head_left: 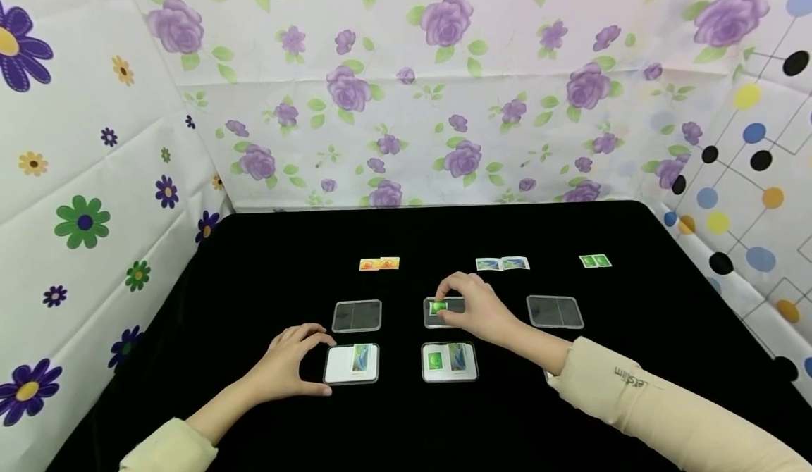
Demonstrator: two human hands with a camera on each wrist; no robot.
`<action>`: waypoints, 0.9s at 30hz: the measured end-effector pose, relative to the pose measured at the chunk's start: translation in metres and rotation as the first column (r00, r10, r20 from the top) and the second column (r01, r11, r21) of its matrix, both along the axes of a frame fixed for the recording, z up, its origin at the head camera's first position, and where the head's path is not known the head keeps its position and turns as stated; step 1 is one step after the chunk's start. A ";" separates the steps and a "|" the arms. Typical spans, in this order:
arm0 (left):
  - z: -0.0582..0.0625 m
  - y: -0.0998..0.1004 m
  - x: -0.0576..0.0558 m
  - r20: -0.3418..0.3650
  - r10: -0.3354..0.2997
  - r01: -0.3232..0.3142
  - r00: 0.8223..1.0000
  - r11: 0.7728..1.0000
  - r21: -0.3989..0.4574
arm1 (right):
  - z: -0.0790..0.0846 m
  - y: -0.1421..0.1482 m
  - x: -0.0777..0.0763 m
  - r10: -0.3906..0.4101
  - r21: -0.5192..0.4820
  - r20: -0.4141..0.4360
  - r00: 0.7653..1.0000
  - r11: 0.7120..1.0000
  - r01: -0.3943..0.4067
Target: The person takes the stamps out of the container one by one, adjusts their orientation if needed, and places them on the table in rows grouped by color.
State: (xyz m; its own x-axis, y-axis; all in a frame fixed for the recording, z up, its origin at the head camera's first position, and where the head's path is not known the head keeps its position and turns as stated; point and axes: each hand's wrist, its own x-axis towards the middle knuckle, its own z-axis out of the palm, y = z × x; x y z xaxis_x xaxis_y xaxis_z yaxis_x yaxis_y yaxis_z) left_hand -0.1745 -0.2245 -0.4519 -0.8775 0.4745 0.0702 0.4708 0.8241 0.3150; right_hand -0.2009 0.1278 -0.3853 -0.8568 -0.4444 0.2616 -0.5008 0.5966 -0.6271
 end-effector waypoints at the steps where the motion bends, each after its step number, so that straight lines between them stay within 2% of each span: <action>1: 0.000 0.000 0.000 0.000 0.001 -0.001 1.000 1.000 0.000 | 0.000 0.003 -0.001 -0.001 -0.005 -0.005 1.000 1.000 0.001; 7: 0.001 0.001 0.001 0.008 0.003 -0.003 1.000 1.000 -0.001 | 0.001 0.019 -0.005 0.005 -0.020 -0.085 0.996 1.000 -0.007; 11: 0.001 0.001 0.001 0.012 0.009 -0.009 1.000 1.000 -0.006 | 0.003 0.029 -0.007 -0.025 -0.013 -0.103 0.994 1.000 0.024; 23: 0.001 0.001 0.001 0.018 0.008 -0.008 1.000 1.000 -0.004 | 0.005 0.070 -0.015 -0.101 -0.041 -0.017 0.995 0.994 0.100; 27: 0.000 0.001 0.000 0.011 0.007 -0.007 1.000 1.000 0.002 | 0.004 0.084 -0.018 -0.123 -0.062 -0.018 0.992 0.991 0.122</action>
